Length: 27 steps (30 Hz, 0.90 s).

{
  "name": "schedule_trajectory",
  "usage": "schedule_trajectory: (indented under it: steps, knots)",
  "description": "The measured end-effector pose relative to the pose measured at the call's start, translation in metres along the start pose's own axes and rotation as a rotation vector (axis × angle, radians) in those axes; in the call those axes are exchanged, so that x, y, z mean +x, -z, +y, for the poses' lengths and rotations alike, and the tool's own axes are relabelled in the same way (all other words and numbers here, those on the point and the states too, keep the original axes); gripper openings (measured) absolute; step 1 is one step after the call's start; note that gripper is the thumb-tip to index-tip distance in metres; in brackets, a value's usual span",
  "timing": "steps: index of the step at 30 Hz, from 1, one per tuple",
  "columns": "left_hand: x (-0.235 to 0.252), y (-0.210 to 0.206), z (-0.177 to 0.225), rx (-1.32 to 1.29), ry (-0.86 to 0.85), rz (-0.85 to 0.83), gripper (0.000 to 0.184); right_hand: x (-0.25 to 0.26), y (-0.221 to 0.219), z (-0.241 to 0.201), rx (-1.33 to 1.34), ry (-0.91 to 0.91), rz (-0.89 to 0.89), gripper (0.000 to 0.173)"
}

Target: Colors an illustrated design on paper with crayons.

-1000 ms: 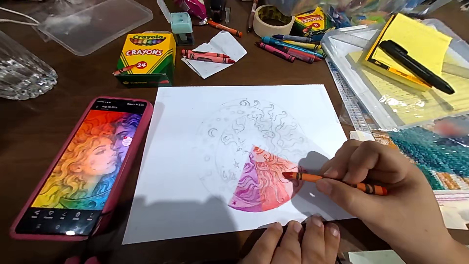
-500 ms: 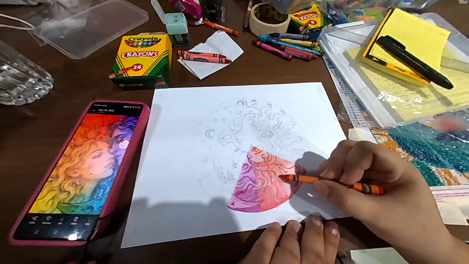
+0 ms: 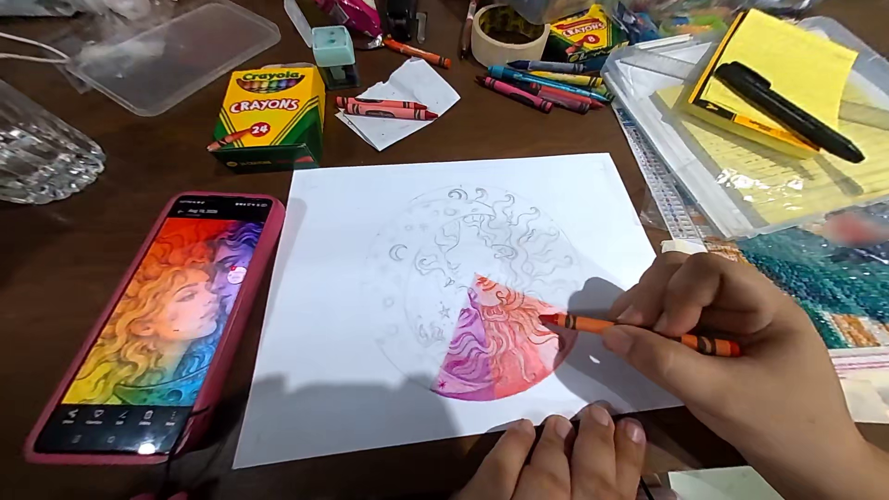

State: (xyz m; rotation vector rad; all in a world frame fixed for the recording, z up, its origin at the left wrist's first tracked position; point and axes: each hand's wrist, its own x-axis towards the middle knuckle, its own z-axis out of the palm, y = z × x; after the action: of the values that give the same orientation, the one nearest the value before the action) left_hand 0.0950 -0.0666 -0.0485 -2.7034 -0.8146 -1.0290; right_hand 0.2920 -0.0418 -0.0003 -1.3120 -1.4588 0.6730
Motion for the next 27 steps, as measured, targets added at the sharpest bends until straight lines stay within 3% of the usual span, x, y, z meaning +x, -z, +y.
schedule_trajectory:
  steps: [4,11,16,23,27]
  knots:
    - [0.0015,-0.0003,-0.0007,0.000,-0.004,-0.002,0.025,-0.0013,-0.0013,0.0006,0.019,0.056,-0.072,0.021]
    - [-0.0041,-0.0023,0.0022,-0.032,0.038,0.020,0.024,0.0004,0.0010,0.0012,-0.004,0.000,0.032,0.024]
    - [0.0007,0.0004,-0.0008,-0.013,-0.007,-0.001,0.026,-0.0012,-0.0006,0.0014,0.032,0.055,-0.068,0.021]
    - [-0.0024,-0.0018,0.0016,-0.028,0.032,0.019,0.025,0.0009,0.0010,0.0013,-0.024,0.002,0.058,0.025]
    - [0.0002,-0.0002,-0.0005,-0.002,-0.002,0.006,0.025,-0.0017,0.0000,-0.0002,0.007,0.025,-0.037,0.023]
